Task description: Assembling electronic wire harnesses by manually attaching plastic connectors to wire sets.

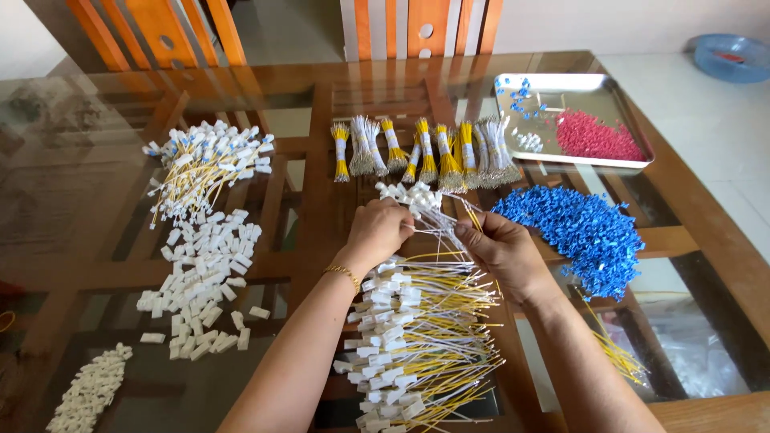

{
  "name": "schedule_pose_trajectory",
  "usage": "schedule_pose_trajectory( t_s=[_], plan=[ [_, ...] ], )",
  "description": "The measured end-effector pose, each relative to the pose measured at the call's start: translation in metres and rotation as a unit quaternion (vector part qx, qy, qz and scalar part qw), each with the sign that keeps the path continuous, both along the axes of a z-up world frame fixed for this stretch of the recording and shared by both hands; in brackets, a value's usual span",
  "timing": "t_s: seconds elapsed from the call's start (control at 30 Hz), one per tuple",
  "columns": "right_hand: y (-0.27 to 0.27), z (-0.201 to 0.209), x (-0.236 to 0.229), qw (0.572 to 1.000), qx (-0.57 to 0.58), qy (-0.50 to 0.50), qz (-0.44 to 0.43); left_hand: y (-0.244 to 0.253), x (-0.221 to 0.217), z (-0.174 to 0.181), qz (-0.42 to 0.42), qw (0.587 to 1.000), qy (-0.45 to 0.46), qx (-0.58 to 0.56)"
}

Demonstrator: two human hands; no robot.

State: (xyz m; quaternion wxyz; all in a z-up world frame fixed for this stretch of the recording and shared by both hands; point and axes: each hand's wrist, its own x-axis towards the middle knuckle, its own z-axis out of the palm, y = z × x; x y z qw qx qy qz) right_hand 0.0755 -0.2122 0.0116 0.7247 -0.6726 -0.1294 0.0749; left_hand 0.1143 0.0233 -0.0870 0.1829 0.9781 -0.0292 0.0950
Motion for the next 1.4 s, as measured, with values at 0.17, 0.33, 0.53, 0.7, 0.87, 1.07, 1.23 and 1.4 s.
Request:
schedule_pose_trajectory(
  t_s=[0.17,0.33,0.53,0.7,0.87,1.07,1.23,1.4],
  plan=[
    [0.0,0.007,-0.007,0.999,-0.019,-0.033,-0.005,0.0,-0.038,0.058,-0.007,0.981,-0.103,-0.163],
    [0.008,0.02,-0.018,0.983,-0.101,-0.155,-0.017,-0.012,-0.085,0.097,-0.011,0.905,-0.105,-0.413],
    [0.018,0.032,-0.031,0.929,-0.201,-0.309,-0.04,-0.025,-0.099,0.089,0.002,0.795,-0.044,-0.605],
    [0.016,0.031,-0.031,0.923,-0.237,-0.3,-0.049,-0.035,-0.104,0.089,-0.006,0.737,-0.01,-0.676],
    [0.01,0.024,-0.029,0.936,-0.224,-0.268,-0.052,-0.035,-0.104,0.088,0.004,0.717,-0.003,-0.697],
    [0.012,0.031,-0.035,0.93,-0.243,-0.274,-0.029,-0.038,-0.109,0.096,0.038,0.69,-0.002,-0.723],
    [0.013,0.03,-0.035,0.93,-0.248,-0.269,-0.033,-0.039,-0.108,0.095,0.044,0.687,0.002,-0.725],
    [0.013,0.03,-0.036,0.942,-0.228,-0.245,0.001,-0.04,-0.101,0.079,0.061,0.738,-0.002,-0.673]
  ],
)
